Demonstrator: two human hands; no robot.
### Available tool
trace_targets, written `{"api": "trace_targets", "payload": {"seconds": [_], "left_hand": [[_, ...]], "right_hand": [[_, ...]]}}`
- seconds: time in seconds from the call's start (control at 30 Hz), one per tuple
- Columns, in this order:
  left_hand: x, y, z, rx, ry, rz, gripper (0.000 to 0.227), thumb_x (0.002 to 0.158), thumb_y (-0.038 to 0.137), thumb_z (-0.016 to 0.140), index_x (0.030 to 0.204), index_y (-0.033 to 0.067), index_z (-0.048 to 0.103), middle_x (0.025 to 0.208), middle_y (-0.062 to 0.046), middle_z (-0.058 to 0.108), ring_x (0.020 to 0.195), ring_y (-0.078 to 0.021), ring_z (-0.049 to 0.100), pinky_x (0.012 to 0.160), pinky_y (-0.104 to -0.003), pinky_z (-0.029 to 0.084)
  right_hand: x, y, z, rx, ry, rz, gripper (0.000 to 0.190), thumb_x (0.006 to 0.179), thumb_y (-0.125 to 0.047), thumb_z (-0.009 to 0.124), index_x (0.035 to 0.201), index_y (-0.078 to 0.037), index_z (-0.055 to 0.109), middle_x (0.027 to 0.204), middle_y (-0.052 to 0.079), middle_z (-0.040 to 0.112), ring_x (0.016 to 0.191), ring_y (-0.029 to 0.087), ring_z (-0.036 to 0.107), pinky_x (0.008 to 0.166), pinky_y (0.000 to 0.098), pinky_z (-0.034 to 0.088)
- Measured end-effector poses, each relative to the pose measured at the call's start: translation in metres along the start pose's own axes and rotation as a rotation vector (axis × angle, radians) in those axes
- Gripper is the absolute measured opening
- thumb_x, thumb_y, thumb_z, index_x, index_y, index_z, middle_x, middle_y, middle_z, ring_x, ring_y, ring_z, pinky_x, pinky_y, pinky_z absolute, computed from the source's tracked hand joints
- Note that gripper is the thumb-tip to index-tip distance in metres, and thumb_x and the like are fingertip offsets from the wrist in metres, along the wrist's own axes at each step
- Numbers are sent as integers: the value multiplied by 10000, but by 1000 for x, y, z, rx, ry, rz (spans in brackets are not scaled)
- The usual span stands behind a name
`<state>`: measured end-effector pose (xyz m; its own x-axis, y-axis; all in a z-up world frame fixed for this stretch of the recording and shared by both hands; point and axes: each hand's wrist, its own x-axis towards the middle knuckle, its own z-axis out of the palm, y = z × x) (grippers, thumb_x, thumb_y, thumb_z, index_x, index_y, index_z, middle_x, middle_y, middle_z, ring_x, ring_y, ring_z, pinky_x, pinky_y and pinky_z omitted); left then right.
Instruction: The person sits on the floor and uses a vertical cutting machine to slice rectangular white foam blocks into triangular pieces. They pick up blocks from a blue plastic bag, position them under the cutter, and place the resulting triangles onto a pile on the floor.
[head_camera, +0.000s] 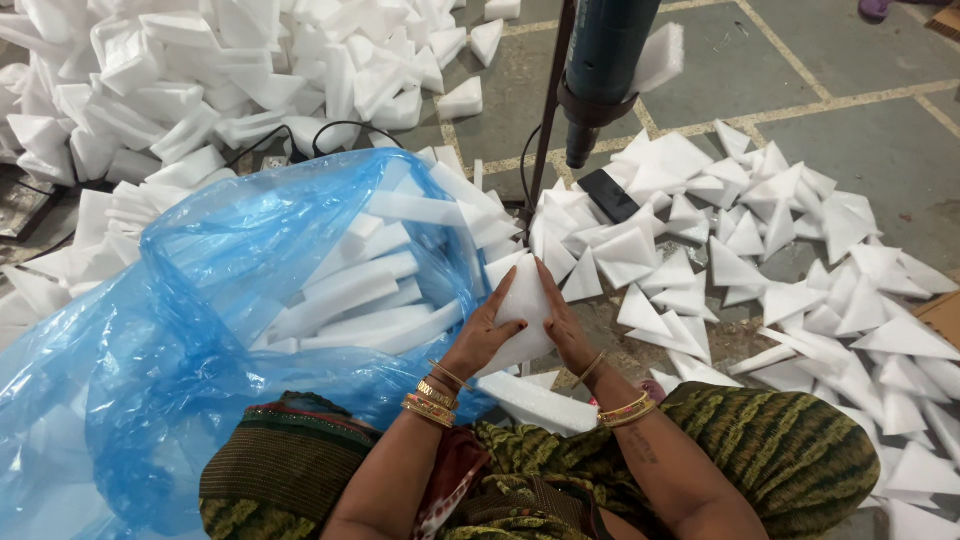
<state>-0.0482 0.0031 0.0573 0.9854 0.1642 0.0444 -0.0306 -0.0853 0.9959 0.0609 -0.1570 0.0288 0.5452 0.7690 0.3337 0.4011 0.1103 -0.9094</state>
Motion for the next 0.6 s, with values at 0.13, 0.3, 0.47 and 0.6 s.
{"api": "trace_targets", "payload": {"seconds": [0.13,0.3,0.47,0.6], "left_hand": [[1,-1,0,-5,-8,-17,863,926,120,704,1638,237,230,1597,-164,441,1373,-249,503,1108,-384,460],[1,-1,1,51,-14,18,864,939,122,710,1640,241,219,1618,-166,409,1402,-247,473,1128,-391,430],[1,-1,4,41,-31,-9,874,927,135,710,1639,254,218,1603,-158,435,1384,-243,496,1129,-382,432],[0,-3,9,13,-51,26,865,921,118,707,1643,243,247,1585,-167,477,1378,-254,508,1132,-388,427]], "right_hand": [[1,5,-1,56,-13,-11,1091,901,-871,377,1667,-134,132,1755,125,120,1615,329,146,1291,469,154],[3,1,-4,66,-11,-1,1132,875,-901,356,1666,-122,132,1753,132,119,1613,325,139,1288,463,164],[3,-11,-7,105,-28,10,1157,871,-900,369,1666,-100,110,1751,128,110,1609,322,136,1284,445,164],[5,-11,-13,81,-32,-10,1145,884,-903,342,1666,-99,109,1759,115,109,1626,309,99,1298,428,133]]}}
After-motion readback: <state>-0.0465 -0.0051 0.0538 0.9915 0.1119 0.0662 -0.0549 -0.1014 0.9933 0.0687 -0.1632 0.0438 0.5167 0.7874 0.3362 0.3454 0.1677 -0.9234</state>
